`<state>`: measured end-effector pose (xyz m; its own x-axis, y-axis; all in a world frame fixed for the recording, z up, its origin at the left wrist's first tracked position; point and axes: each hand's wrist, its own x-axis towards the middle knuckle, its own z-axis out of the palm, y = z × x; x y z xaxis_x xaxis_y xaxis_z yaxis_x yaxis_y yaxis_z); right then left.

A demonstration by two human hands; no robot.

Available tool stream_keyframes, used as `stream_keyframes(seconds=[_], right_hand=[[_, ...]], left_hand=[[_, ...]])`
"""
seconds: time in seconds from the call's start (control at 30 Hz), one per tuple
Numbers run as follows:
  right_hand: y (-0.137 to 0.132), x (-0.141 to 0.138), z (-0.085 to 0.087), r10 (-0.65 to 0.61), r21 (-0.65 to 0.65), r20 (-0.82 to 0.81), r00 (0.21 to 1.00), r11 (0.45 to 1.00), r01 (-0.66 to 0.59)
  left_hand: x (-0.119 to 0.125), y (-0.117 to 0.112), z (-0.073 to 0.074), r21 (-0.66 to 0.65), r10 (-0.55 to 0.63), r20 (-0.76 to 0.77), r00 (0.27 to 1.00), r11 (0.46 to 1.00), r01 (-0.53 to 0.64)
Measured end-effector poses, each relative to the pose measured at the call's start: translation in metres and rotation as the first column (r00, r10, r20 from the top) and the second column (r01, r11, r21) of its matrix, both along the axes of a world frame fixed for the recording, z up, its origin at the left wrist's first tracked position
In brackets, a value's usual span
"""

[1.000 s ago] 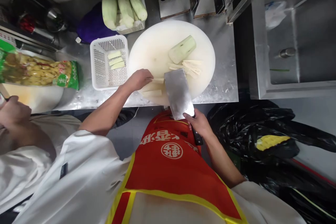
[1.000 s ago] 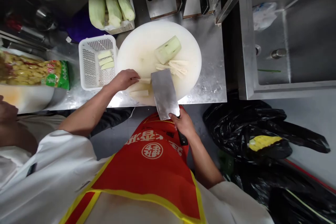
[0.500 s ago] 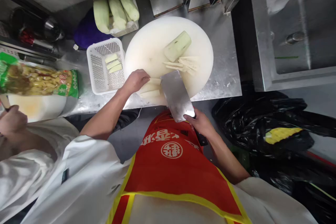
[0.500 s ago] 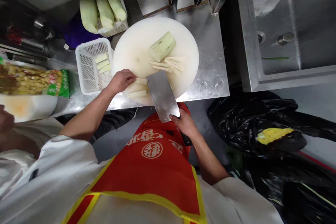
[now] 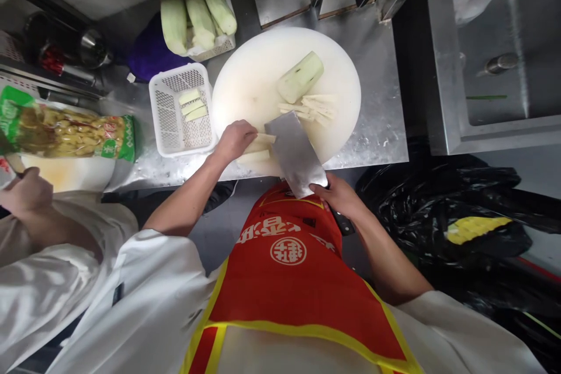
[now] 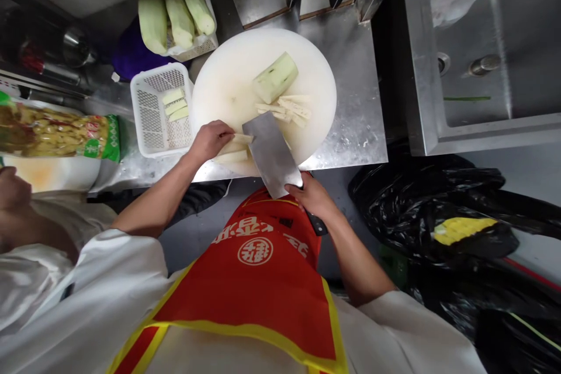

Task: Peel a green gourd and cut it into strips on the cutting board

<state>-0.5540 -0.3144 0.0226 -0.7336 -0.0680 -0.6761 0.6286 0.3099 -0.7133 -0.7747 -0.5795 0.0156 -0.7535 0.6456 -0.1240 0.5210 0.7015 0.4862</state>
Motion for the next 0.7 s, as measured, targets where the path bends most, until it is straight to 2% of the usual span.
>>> stream_keyframes(seconds=[0.17,0.3,0.43,0.57,0.7], right_hand=[[0.008,0.009,-0.003,-0.023,-0.046,0.030,0.999,0.999,0.024],[-0.006,-0.008,-0.002,-0.021,-0.042,0.010,1.000,0.999,0.021],[-0.019,-0.030,0.000,0.028,0.020,0.022,0.999,0.999,-0.028],[-0.018,-0.038,0.000,0.056,0.054,0.052,0.997,0.997,-0.058],[-0.011,-0.041,0.003,0.106,0.072,0.037,0.994,0.992,-0.108]], left_hand=[[0.008,0.010,-0.002,-0.014,0.018,-0.012,1.000,1.000,-0.018],[0.017,0.009,0.000,-0.009,0.045,0.009,0.999,0.999,-0.044],[0.026,0.010,0.002,0.008,0.081,-0.012,0.997,0.997,-0.081],[0.027,0.007,0.006,-0.014,0.125,-0.061,0.990,0.992,-0.127],[0.021,-0.001,0.012,-0.083,0.131,0.005,0.991,0.988,-0.130]])
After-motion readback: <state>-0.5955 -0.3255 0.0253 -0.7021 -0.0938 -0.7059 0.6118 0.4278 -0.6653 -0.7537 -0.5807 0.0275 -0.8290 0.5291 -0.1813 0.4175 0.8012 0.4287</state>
